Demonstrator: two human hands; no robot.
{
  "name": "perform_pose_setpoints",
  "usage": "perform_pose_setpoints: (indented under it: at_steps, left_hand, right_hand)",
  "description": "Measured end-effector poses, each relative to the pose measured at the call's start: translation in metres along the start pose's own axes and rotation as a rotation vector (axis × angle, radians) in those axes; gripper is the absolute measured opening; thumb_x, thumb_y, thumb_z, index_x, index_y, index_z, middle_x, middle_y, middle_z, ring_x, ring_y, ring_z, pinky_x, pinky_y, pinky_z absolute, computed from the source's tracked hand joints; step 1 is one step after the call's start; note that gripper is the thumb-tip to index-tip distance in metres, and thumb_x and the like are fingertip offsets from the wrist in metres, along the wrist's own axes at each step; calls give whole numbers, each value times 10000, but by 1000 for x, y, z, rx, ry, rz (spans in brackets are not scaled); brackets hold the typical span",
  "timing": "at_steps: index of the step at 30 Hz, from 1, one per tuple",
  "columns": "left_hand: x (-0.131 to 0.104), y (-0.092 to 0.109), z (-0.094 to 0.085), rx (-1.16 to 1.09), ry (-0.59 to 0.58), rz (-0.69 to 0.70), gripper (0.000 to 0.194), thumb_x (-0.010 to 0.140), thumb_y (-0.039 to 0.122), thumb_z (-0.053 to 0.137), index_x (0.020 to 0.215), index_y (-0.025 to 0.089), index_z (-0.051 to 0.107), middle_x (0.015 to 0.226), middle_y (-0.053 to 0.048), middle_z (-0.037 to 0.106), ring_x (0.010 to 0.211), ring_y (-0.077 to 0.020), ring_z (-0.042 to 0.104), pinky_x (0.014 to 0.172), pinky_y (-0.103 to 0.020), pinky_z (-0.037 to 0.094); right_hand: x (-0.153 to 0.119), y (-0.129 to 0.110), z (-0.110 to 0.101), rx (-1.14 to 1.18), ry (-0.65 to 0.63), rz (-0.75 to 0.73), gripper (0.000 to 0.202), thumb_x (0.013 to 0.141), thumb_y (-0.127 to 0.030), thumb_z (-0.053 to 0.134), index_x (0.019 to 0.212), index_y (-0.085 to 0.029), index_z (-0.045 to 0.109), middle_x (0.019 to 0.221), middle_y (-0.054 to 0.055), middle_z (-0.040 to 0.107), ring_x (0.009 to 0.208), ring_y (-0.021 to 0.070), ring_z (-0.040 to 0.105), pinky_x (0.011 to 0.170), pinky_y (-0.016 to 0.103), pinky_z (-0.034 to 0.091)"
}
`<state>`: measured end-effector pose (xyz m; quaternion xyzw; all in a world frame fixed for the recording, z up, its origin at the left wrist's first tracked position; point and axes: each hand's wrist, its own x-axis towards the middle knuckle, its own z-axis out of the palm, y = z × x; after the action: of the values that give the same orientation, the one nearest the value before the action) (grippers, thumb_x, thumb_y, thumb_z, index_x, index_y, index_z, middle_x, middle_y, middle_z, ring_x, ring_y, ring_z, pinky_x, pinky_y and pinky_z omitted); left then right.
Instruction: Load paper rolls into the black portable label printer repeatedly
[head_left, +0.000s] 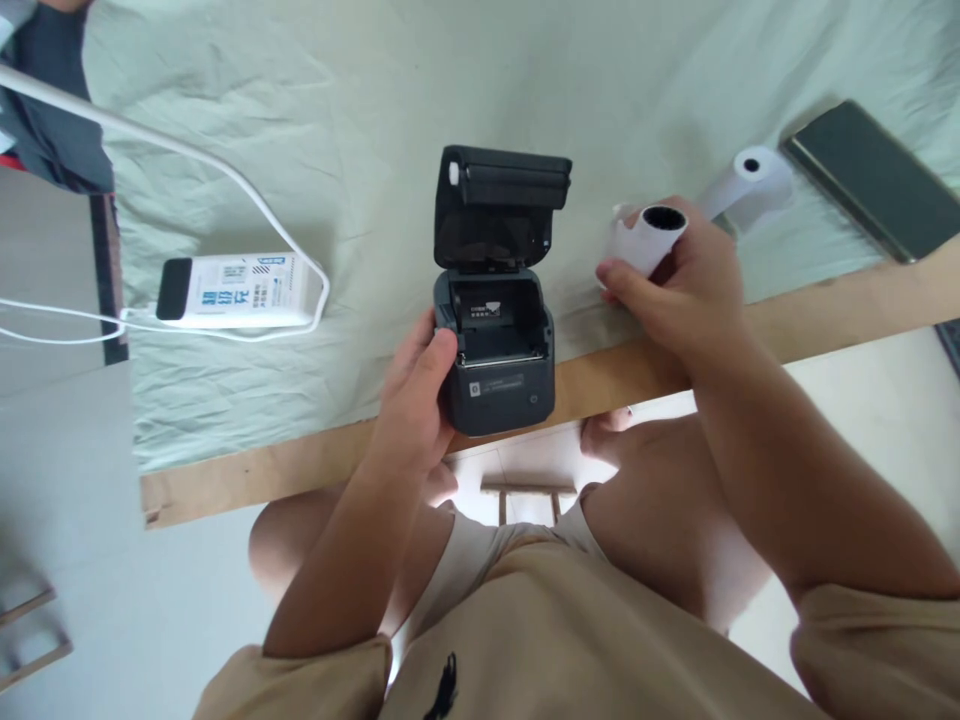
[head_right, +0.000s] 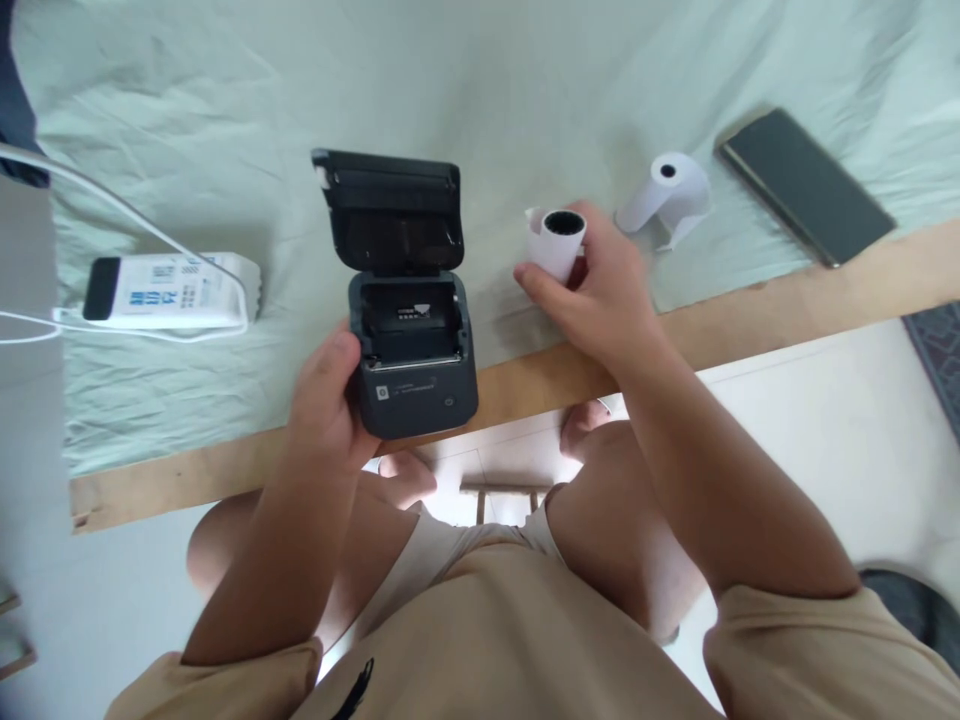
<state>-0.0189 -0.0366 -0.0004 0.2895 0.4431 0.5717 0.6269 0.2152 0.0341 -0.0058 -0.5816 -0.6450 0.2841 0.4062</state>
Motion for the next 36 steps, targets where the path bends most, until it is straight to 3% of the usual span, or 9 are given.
perform_pose_setpoints:
  at_steps: [6, 12, 17, 20, 25, 28, 30, 34, 36]
  left_hand:
    - [0, -4, -1, 17, 15, 66, 247, 928, 427, 688, 1024, 210, 757, 970, -22, 776, 1114, -251, 744, 958, -360, 626]
    - [1, -9, 4, -37, 80, 141, 207, 977, 352, 609, 936, 191, 732, 937, 1, 767, 1118, -219, 731, 1044, -368, 585]
    - [-2, -6, 17, -97, -45, 125, 337, 1048, 274, 424, 903, 147, 700, 979, -61, 782, 1271, -250, 667, 1164, -432, 499]
    - [-6, -4, 23, -172, -151, 120, 363, 1071, 277, 372, 1007, 90, 677, 1035, -79, 771, 1311, -254, 642, 1230, -538, 403]
    - [-4, -2, 25, -100, -187, 128, 551, 1109, 312, 181, 982, 113, 679, 1171, -128, 739, 1468, -290, 493, 1297, -557, 257]
    - [1, -2, 22, -1, -177, 117, 729, 1106, 301, -21, 988, 125, 676, 1143, -61, 744, 1487, -279, 458, 1305, -552, 223]
    - [4, -3, 21, 30, -264, 159, 725, 1103, 417, 7, 1066, 155, 682, 1211, -14, 750, 1519, -292, 410, 1309, -547, 254]
    - [6, -2, 19, 163, -281, 202, 784, 1062, 296, -118, 1133, 160, 651, 1294, 2, 731, 1567, -291, 333, 1303, -604, 243]
    - [7, -1, 19, 148, -281, 206, 826, 1044, 265, -188, 1250, 63, 585, 1335, -43, 698, 1587, -338, 262, 1270, -693, 173]
  right_hand:
    - [-4, -10, -4, -183, -13, -146, 270, 787, -282, 682, 1017, -316, 546, 1070, 43, 697, 897, 234, 652, 804, 418, 548]
    - [-2, -9, -3, -418, -120, -152, 518, 747, -143, 642, 1229, -300, 536, 1013, 33, 677, 843, 230, 626, 809, 394, 502]
    - [1, -4, -2, -428, -152, -273, 534, 782, -114, 585, 1307, -190, 531, 1151, 66, 663, 949, 225, 631, 868, 370, 510]
    - [3, -2, -1, -449, -159, -332, 545, 802, -88, 541, 1345, -112, 509, 1238, 86, 649, 1059, 237, 643, 941, 390, 525]
    - [-1, -10, -4, -585, -205, -265, 546, 880, -110, 510, 1420, -143, 437, 1305, 55, 652, 1141, 237, 651, 1004, 403, 523]
    - [-4, -16, -9, -578, -234, -230, 518, 922, -202, 482, 1437, -208, 432, 1374, 13, 652, 1179, 234, 643, 1056, 416, 509]
    - [-4, -17, -11, -561, -246, -223, 531, 922, -225, 473, 1450, -211, 423, 1409, 4, 639, 1216, 241, 635, 1071, 421, 503]
    - [-1, -17, -11, -563, -256, -217, 556, 926, -211, 468, 1477, -194, 397, 1435, 6, 624, 1274, 253, 614, 1086, 421, 490]
    - [1, -18, -10, -571, -272, -197, 559, 943, -221, 467, 1493, -171, 385, 1474, 26, 602, 1317, 260, 591, 1110, 421, 472]
